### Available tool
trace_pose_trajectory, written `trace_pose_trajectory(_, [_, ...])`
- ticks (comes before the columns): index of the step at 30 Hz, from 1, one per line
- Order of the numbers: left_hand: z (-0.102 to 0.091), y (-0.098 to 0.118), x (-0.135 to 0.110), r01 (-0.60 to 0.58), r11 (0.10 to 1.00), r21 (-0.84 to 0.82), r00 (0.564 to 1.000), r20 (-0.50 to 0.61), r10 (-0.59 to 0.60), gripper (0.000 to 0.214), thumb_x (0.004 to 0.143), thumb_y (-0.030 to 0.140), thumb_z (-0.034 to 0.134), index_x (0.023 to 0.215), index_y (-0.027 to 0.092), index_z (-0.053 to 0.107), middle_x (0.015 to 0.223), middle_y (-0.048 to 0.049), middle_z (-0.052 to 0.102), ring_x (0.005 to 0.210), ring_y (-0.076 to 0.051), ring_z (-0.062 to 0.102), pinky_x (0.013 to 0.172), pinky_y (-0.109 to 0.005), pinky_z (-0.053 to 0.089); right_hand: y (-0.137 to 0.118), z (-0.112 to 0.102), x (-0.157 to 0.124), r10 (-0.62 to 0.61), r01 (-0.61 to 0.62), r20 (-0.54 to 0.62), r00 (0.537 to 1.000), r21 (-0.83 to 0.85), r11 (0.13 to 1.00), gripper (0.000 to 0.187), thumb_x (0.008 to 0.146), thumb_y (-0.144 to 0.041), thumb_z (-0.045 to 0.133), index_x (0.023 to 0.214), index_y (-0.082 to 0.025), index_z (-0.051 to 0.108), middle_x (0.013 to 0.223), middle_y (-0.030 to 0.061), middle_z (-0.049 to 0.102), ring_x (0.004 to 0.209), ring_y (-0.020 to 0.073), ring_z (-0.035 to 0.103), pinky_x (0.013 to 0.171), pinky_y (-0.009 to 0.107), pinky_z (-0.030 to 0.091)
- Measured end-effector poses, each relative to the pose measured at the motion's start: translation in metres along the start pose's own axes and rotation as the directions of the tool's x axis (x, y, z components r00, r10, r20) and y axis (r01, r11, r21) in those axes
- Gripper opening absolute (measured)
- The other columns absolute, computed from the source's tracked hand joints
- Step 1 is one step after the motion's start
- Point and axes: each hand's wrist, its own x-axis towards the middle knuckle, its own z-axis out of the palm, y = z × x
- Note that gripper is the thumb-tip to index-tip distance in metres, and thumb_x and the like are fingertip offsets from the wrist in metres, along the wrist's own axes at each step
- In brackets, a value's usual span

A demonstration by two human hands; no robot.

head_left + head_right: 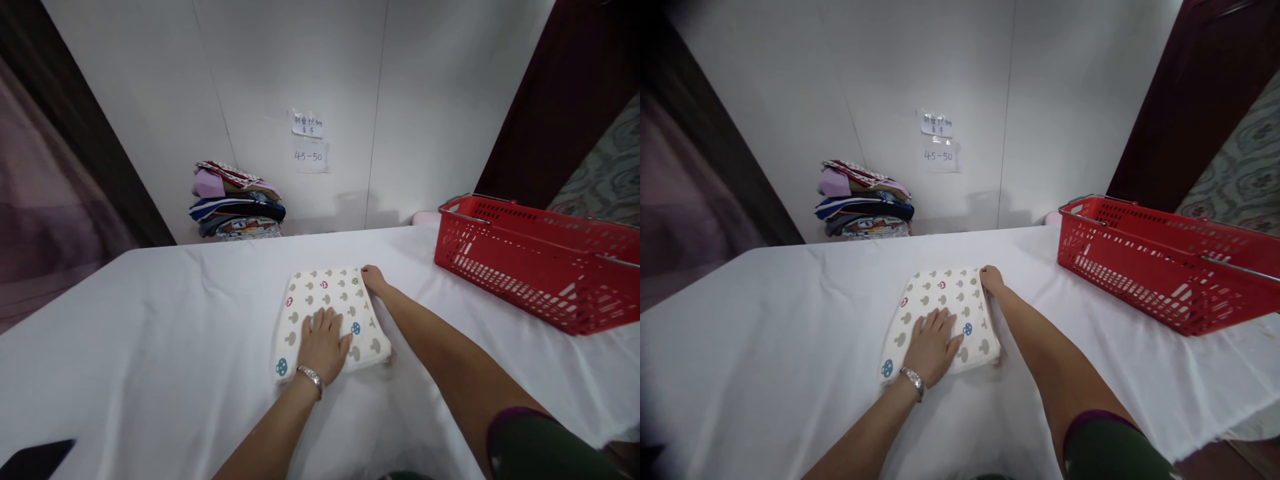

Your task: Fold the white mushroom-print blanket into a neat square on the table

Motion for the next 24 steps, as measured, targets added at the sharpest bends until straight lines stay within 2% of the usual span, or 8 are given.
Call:
trace_pose_trajectory(5, [0.001,0.000,0.000,0.003,1.000,-0.004,1.000,0.006,-0.003,0.047,0.089,0.044,0.031,0.127,0.021,0.046,0.139,-0.0079,0.040,0.130,-0.028,0.028,0.106,-0.051,0.017,0.003,0.004,0.006,0.058,-0.058,0.024,0.998,0.006,0.998,0.026,0.087,-0.035,0.053,0.100,-0.014,0.058,0.100,0.0043,0.060,0.085,0.0155,0.059,0.075,0.035,0.049])
trace_pose_trajectory(9, [0.002,0.000,0.001,0.003,1.000,-0.002,1.000,0.000,-0.003,0.047,0.090,0.045,0.030,0.127,0.022,0.046,0.139,-0.0077,0.040,0.130,-0.028,0.028,0.106,-0.051,0.017,0.005,0.005,0.009,0.054,-0.055,0.020,0.998,0.019,0.998,0.020,0.085,-0.032,0.054,0.090,-0.013,0.061,0.092,0.0037,0.063,0.083,0.0149,0.059,0.075,0.033,0.048])
trace_pose_trajectory(14, [0.003,-0.001,0.001,-0.003,1.000,0.008,1.000,0.003,0.003,0.047,0.090,0.045,0.029,0.127,0.021,0.046,0.139,-0.0076,0.040,0.130,-0.027,0.027,0.106,-0.051,0.017,0.007,0.005,0.014,0.061,-0.061,-0.017,0.998,0.029,0.998,0.013,0.078,-0.021,0.057,0.073,-0.013,0.065,0.080,0.0063,0.066,0.083,0.0186,0.060,0.074,0.030,0.044])
trace_pose_trajectory(17, [0.004,-0.001,0.000,-0.008,1.000,0.020,1.000,-0.001,0.008,0.047,0.090,0.045,0.029,0.128,0.021,0.045,0.140,-0.0073,0.039,0.131,-0.027,0.027,0.106,-0.051,0.017,0.009,0.006,0.016,0.060,-0.059,-0.024,0.998,0.047,0.997,0.013,0.079,-0.024,0.059,0.075,-0.013,0.063,0.081,0.0039,0.065,0.081,0.0165,0.060,0.074,0.032,0.046])
trace_pose_trajectory(20, [0.004,-0.001,-0.001,-0.009,1.000,0.027,1.000,-0.010,0.009,0.047,0.090,0.045,0.028,0.128,0.022,0.045,0.140,-0.0067,0.039,0.131,-0.027,0.026,0.106,-0.051,0.017,0.012,0.004,0.011,0.041,-0.040,-0.009,0.999,0.091,0.995,0.014,0.082,-0.024,0.055,0.079,-0.013,0.062,0.080,0.0026,0.065,0.073,0.0129,0.060,0.069,0.029,0.048])
trace_pose_trajectory(24, [0.004,0.000,-0.001,-0.005,1.000,0.021,1.000,-0.017,0.005,0.047,0.090,0.046,0.029,0.126,0.022,0.046,0.139,-0.0070,0.040,0.130,-0.027,0.027,0.106,-0.051,0.017,0.015,-0.008,-0.010,-0.016,0.017,-0.010,1.000,0.137,0.990,0.021,0.081,-0.022,0.046,0.081,-0.013,0.065,0.076,0.0058,0.068,0.063,0.0139,0.061,0.061,0.026,0.048])
